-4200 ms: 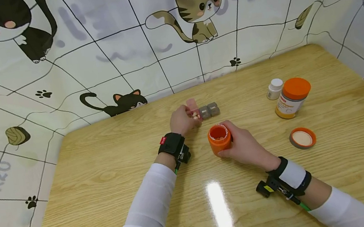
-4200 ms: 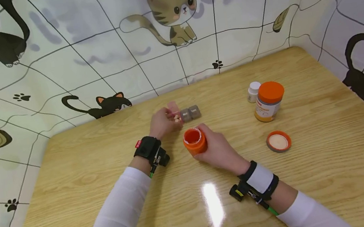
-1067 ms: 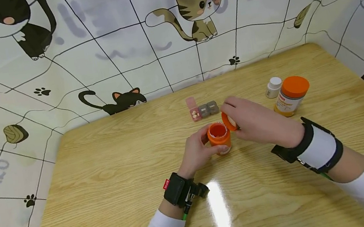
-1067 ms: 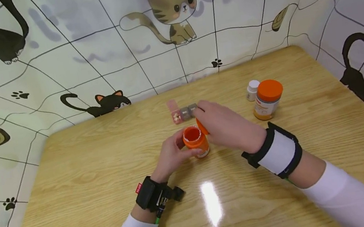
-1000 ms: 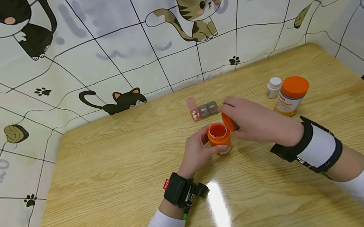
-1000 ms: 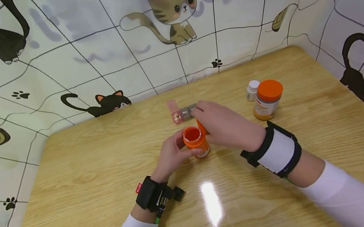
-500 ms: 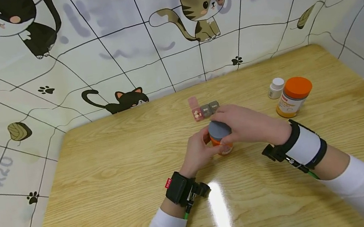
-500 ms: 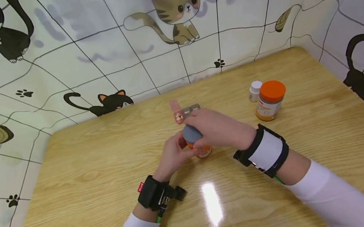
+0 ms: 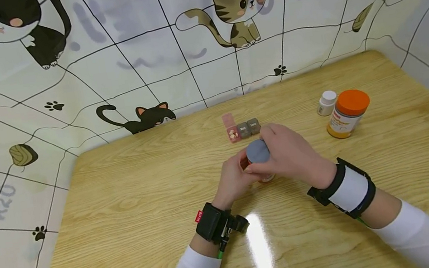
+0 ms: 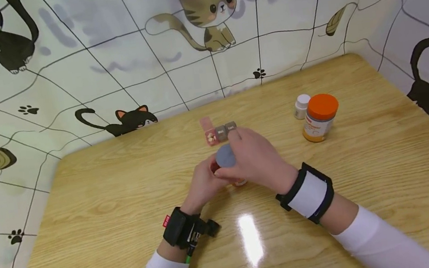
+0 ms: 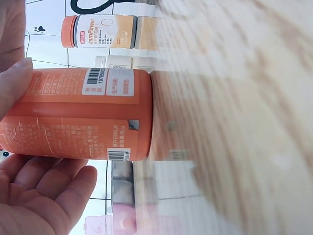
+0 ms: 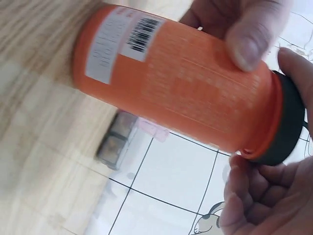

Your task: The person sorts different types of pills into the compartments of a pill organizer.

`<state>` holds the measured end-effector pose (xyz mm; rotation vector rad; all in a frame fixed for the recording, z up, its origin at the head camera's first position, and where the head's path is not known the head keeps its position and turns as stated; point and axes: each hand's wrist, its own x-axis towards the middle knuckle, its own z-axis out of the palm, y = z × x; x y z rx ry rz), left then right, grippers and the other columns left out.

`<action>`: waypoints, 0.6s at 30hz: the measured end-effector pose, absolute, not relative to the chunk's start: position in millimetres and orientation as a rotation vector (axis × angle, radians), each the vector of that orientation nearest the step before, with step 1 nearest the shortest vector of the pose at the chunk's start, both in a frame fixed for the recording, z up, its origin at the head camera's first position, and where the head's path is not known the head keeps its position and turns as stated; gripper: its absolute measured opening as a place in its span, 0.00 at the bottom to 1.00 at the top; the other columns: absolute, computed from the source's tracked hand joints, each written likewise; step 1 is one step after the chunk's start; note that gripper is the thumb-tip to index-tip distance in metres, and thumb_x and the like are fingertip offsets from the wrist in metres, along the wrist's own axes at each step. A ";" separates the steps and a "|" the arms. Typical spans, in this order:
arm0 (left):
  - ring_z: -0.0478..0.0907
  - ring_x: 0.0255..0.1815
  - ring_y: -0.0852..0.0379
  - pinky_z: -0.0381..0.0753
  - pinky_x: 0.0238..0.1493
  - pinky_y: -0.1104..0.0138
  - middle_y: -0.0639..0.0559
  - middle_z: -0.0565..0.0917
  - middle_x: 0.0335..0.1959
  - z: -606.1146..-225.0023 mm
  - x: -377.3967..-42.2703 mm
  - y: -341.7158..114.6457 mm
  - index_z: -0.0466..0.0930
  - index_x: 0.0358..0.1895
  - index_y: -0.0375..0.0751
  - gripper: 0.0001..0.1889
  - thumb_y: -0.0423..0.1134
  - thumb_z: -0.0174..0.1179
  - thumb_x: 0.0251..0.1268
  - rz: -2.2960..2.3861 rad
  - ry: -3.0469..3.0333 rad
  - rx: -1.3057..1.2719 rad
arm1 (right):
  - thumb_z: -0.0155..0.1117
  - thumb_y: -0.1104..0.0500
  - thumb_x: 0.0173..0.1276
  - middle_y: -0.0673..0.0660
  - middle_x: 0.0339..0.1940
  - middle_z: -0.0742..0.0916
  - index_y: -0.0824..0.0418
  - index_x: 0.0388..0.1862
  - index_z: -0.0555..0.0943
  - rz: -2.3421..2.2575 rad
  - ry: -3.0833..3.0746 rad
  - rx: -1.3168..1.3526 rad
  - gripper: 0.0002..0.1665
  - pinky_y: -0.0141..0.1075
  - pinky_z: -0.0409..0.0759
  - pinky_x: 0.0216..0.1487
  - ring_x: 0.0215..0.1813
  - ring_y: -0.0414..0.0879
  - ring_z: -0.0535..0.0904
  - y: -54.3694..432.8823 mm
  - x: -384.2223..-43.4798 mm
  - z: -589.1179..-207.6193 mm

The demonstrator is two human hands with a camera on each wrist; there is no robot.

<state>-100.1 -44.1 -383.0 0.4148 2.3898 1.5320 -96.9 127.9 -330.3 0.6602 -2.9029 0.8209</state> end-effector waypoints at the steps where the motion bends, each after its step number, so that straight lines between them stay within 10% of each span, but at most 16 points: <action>1: 0.85 0.45 0.53 0.81 0.42 0.71 0.42 0.88 0.48 -383.0 -100.3 -43.9 0.80 0.62 0.38 0.26 0.31 0.73 0.57 1.524 2.400 0.419 | 0.80 0.40 0.53 0.58 0.29 0.77 0.65 0.32 0.73 0.828 -2.902 0.621 0.34 0.39 0.73 0.30 0.31 0.50 0.73 127.7 -95.7 -332.1; 6: 0.84 0.55 0.49 0.81 0.57 0.65 0.42 0.87 0.52 -383.6 -100.2 -43.5 0.79 0.63 0.38 0.25 0.32 0.71 0.61 1.535 2.400 0.472 | 0.78 0.44 0.58 0.68 0.52 0.82 0.71 0.55 0.75 1.159 -2.878 0.638 0.39 0.52 0.80 0.52 0.53 0.60 0.79 141.9 -97.4 -340.8; 10: 0.81 0.62 0.49 0.76 0.67 0.61 0.44 0.86 0.56 -384.1 -99.7 -44.0 0.79 0.63 0.39 0.28 0.31 0.73 0.58 1.579 2.355 0.476 | 0.70 0.49 0.69 0.71 0.78 0.66 0.70 0.79 0.56 1.984 -2.631 0.895 0.51 0.54 0.63 0.76 0.79 0.62 0.60 165.1 -110.6 -359.9; 18: 0.80 0.64 0.47 0.77 0.67 0.62 0.43 0.84 0.59 -383.7 -99.8 -44.9 0.78 0.65 0.37 0.29 0.31 0.73 0.58 1.586 2.338 0.501 | 0.68 0.56 0.72 0.41 0.73 0.73 0.62 0.81 0.59 2.480 -2.323 1.282 0.45 0.30 0.73 0.66 0.68 0.37 0.74 173.3 -133.8 -387.8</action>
